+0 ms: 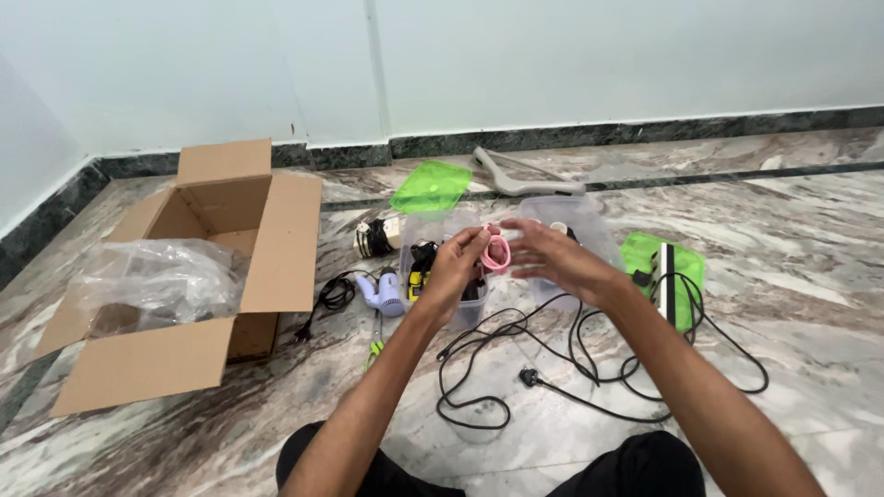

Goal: The person organizes various hair styling tools, power cords, and accessories into transparent plastic storage bins by hand while sitting on a marble floor.

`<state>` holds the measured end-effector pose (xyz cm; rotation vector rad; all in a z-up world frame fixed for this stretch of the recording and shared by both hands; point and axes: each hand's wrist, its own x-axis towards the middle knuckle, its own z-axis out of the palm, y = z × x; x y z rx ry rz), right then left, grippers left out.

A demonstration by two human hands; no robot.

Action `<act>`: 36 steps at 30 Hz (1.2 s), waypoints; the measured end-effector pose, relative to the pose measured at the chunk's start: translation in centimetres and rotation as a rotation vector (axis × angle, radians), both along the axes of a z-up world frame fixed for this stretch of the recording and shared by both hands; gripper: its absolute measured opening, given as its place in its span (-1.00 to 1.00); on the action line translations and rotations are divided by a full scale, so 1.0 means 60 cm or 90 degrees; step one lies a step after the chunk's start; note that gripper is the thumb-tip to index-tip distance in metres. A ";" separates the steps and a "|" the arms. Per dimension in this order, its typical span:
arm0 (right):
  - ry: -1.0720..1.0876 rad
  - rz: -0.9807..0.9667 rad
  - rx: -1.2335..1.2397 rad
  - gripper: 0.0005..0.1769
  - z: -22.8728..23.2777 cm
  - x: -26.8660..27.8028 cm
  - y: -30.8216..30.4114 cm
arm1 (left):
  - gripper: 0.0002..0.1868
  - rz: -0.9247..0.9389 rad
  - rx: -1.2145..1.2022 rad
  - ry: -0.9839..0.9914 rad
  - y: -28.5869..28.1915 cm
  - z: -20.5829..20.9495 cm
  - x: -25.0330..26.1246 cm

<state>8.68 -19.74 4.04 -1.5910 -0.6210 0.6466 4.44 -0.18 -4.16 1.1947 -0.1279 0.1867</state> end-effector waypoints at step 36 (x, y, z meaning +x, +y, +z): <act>-0.072 -0.098 -0.222 -0.70 -0.283 0.382 0.371 | -0.68 0.408 0.253 0.230 0.261 -0.465 0.016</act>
